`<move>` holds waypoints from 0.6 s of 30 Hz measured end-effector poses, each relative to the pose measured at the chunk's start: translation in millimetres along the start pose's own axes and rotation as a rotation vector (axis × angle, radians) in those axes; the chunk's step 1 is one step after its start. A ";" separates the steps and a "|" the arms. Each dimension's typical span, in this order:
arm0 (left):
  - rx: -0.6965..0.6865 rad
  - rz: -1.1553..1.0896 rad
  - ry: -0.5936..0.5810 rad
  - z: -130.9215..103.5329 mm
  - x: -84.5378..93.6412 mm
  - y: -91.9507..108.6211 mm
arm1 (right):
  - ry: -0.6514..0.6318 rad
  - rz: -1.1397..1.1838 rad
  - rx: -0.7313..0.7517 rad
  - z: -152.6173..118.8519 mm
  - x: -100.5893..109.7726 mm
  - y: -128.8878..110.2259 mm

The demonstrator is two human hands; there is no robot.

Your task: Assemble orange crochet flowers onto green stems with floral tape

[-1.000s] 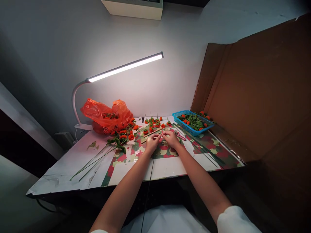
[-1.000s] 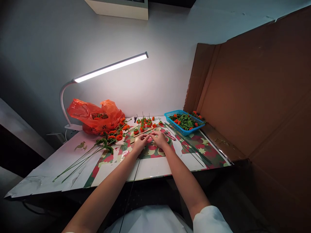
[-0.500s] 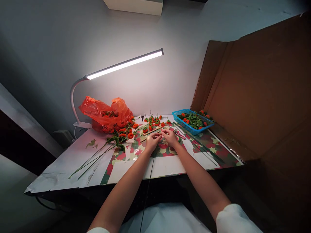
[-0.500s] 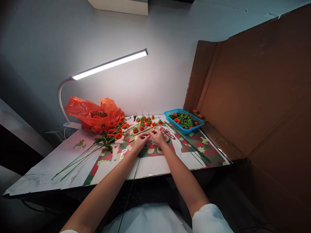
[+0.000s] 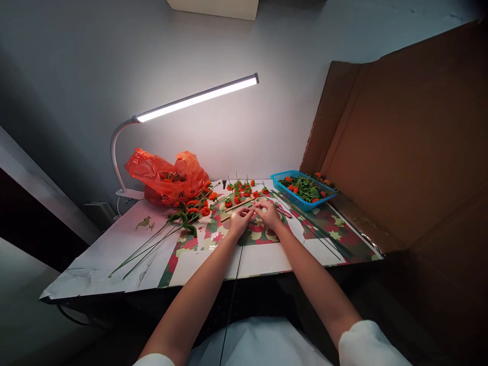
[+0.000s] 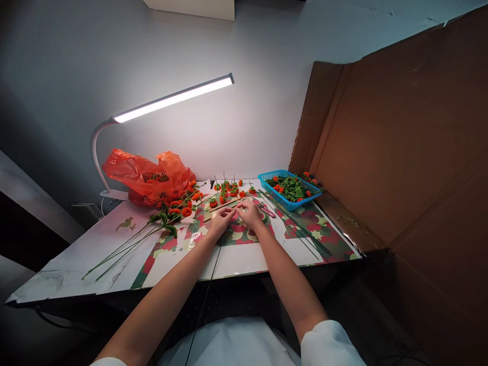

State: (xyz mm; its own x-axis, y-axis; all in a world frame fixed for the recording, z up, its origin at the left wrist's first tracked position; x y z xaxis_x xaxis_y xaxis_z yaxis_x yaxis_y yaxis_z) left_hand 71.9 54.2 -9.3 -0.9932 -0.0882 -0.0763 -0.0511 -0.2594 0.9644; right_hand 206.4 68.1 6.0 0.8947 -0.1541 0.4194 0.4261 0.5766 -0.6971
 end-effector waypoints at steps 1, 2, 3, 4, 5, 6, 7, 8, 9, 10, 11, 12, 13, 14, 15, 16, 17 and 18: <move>-0.008 0.011 -0.003 -0.6 -0.3 1.1 | -0.003 -0.006 0.005 -0.1 0.0 -0.5; -0.015 0.022 -0.007 -1.2 -0.6 2.4 | -0.005 -0.008 0.007 -0.1 -0.2 -0.7; -0.021 0.033 -0.010 -1.9 -0.9 3.7 | -0.007 -0.007 0.007 0.0 -0.7 -0.5; -0.026 0.048 -0.014 -2.6 -1.2 4.8 | -0.007 -0.001 0.002 0.1 -1.2 0.1; -0.030 0.068 -0.018 -3.2 -1.5 5.6 | 0.003 0.012 -0.013 0.3 -1.6 1.2; -0.032 0.094 -0.020 -3.7 -1.6 6.0 | 0.016 0.029 -0.036 0.6 -2.0 2.7; -0.032 0.120 -0.020 -4.0 -1.7 6.0 | 0.027 0.049 -0.061 0.8 -2.2 4.4; -0.029 0.140 -0.019 -4.0 -1.5 5.5 | 0.031 0.069 -0.085 1.1 -2.5 6.1; -0.024 0.149 -0.017 -3.8 -1.2 4.6 | 0.027 0.087 -0.103 1.3 -2.9 7.6; -0.018 0.144 -0.016 -3.4 -0.6 3.3 | 0.016 0.103 -0.112 1.5 -3.3 8.7; -0.011 0.128 -0.017 -2.7 -0.1 1.8 | 0.000 0.118 -0.113 1.6 -3.8 9.5; -0.002 0.104 -0.020 -1.8 0.6 0.0 | -0.014 0.132 -0.110 1.6 -4.1 10.0; 0.008 0.078 -0.026 -0.9 1.1 -1.8 | -0.016 0.146 -0.105 1.6 -4.3 10.3; 0.021 0.053 -0.031 0.1 1.6 -3.6 | -0.010 0.158 -0.101 1.5 -4.2 10.4; 0.034 0.029 -0.034 1.1 2.0 -5.3 | -0.002 0.167 -0.096 1.4 -4.0 10.5; 0.046 0.008 -0.035 2.0 2.3 -6.6 | 0.003 0.172 -0.089 1.2 -3.8 10.4; 0.057 -0.009 -0.034 2.7 2.5 -7.5 | 0.003 0.171 -0.083 1.0 -3.5 10.3; 0.063 -0.022 -0.031 3.2 2.5 -7.8 | 0.000 0.166 -0.077 0.9 -3.3 10.2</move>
State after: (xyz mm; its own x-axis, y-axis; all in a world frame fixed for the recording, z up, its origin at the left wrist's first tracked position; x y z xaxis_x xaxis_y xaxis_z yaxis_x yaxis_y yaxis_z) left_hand 69.4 59.1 -16.3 -0.9944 -0.0532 -0.0910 -0.0787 -0.1996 0.9767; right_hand 207.7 75.2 -2.0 0.9534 -0.0619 0.2952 0.2819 0.5313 -0.7989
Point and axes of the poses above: each hand's wrist, its own z-axis towards the middle knuckle, its own x-axis out of the back of the hand, y = z × x, the point moved 2 cm from there along z, towards the middle knuckle, and after that the axes turned 3 degrees about -z, right-handed, at the moved point
